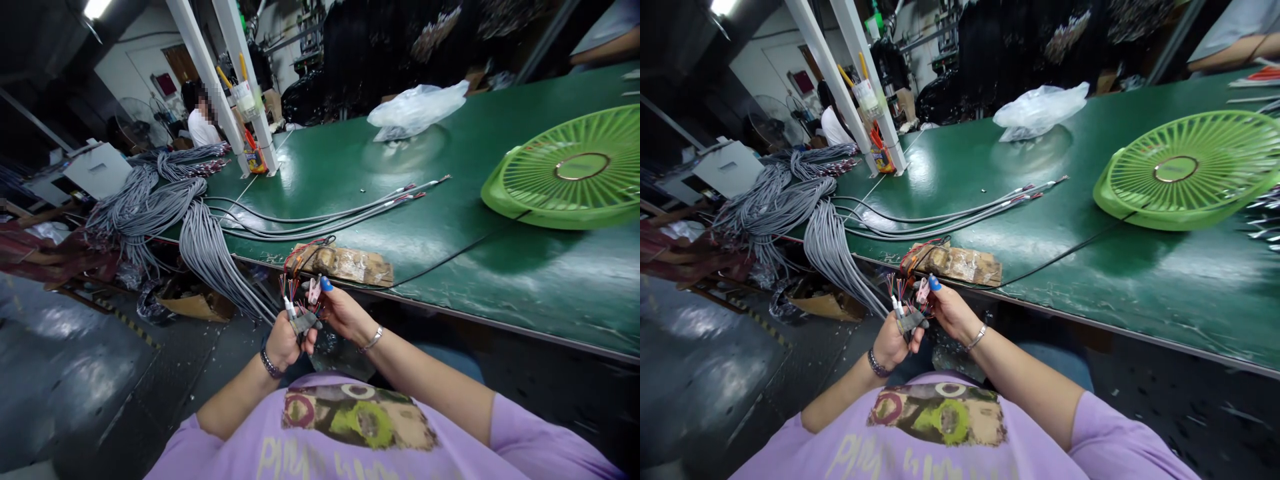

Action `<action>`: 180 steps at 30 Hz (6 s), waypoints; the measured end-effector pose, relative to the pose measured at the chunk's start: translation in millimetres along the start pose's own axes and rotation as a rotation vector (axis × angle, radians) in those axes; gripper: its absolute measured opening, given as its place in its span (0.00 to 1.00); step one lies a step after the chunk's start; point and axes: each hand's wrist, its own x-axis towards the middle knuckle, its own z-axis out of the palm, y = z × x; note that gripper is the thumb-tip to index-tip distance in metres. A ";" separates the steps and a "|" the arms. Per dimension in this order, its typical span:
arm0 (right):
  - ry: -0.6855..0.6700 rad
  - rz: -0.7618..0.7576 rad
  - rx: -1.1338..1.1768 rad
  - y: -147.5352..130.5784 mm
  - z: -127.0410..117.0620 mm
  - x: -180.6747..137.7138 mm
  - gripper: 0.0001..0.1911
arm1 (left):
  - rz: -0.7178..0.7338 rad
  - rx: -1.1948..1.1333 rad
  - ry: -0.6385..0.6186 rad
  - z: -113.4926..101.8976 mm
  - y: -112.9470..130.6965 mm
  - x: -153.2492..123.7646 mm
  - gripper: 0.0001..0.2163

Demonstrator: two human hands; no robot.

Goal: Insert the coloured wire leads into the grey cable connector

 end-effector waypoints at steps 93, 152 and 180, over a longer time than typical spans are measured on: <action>0.026 0.069 -0.027 -11.3 4.1 -13.8 0.14 | 0.212 -0.042 0.260 13.1 -6.2 -12.0 0.13; -0.002 -0.249 -0.430 -9.4 -9.2 -1.3 0.24 | 0.133 -0.070 0.059 2.4 4.3 -5.1 0.18; -0.027 0.130 0.136 2.5 -6.1 -3.8 0.23 | 0.142 -0.095 0.090 -1.6 -2.9 -3.2 0.19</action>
